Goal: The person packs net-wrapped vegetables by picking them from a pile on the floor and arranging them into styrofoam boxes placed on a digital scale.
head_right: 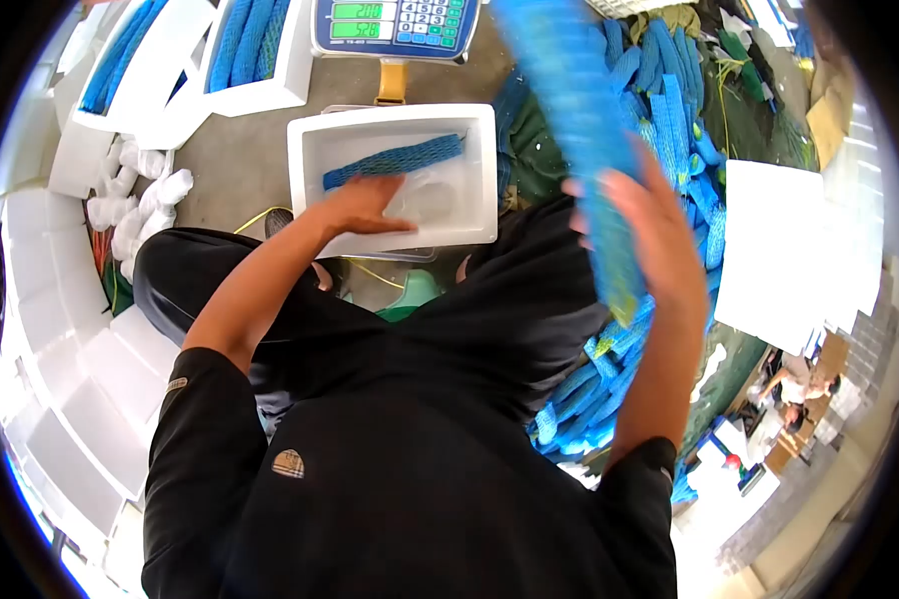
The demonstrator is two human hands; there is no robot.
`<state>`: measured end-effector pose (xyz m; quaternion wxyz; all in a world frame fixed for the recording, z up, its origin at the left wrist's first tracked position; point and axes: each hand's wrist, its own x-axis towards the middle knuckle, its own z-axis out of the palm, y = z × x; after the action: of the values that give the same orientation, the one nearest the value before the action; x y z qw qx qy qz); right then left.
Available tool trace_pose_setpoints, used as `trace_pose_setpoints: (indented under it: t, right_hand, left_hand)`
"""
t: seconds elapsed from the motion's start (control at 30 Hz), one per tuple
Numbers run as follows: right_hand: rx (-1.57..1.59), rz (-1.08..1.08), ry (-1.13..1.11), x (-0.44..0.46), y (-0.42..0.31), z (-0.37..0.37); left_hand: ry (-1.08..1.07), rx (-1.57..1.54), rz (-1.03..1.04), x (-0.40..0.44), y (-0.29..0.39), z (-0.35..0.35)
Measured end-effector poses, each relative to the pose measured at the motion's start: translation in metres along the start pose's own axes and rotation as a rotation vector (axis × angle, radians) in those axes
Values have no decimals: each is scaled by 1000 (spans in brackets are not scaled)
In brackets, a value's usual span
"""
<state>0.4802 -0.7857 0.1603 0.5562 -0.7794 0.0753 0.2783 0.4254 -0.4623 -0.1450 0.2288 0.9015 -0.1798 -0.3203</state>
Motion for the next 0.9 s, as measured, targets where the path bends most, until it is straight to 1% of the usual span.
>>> trace_pose_setpoints:
  t: [0.03, 0.1, 0.17, 0.23, 0.3, 0.37, 0.4, 0.43, 0.5, 0.53, 0.57, 0.63, 0.67, 0.7, 0.77, 0.8, 0.83, 0.87, 0.9]
  right_hand:
    - [-80, 48, -86, 19, -7, 25]
    - [-254, -183, -404, 70, 23, 65]
    - [-609, -259, -588, 108, 47, 102]
    - [-955, -363, -548, 129, 77, 145]
    - [-1007, -523, -400, 150, 132, 174]
    - [-1151, -570, -292, 162, 184, 194]
    - [-1220, -587, -238, 161, 198, 200]
    - [-1205, -627, -210, 157, 202, 203]
    - [-1169, -707, -146, 150, 208, 209]
    - [-1127, -678, -168, 150, 211, 213]
    - [-1087, -647, -185, 154, 213, 216]
    - [-1008, -584, -216, 159, 220, 216]
    - [-984, -496, -327, 156, 227, 213]
    - [-984, -519, -307, 157, 231, 211]
    - [-978, -565, -273, 157, 233, 210]
    - [-933, -564, -256, 160, 233, 212]
    - [-973, -469, -324, 162, 226, 215]
    - [-1008, -356, -377, 164, 222, 215]
    - [-1002, -368, -363, 165, 224, 214]
  left_hand:
    - [-142, -131, -125, -13, 15, 2]
    - [-123, -4, -102, -46, 39, -1]
    - [-58, -59, -100, -43, 27, 26]
    - [29, -69, -100, -45, 21, 49]
    - [133, -10, -87, -46, 18, 58]
    - [200, 33, -59, -51, 20, 58]
    - [212, 49, -35, -61, 27, 44]
    - [226, 68, -10, -69, 31, 30]
    - [424, 78, 101, -79, 35, -1]
    - [525, 83, 160, -79, 32, -9]
    - [522, 158, 139, -74, 21, -3]
    - [397, 217, 140, -78, 7, 10]
    - [235, 208, 49, -83, 9, 13]
    - [266, 177, 50, -78, 3, 25]
    - [290, 152, 41, -67, 2, 27]
    - [301, 87, 24, -68, -1, 28]
    - [313, 25, 22, -66, -1, 22]
    - [272, 18, 44, -62, -4, 24]
    - [244, 32, 73, -54, -13, 31]
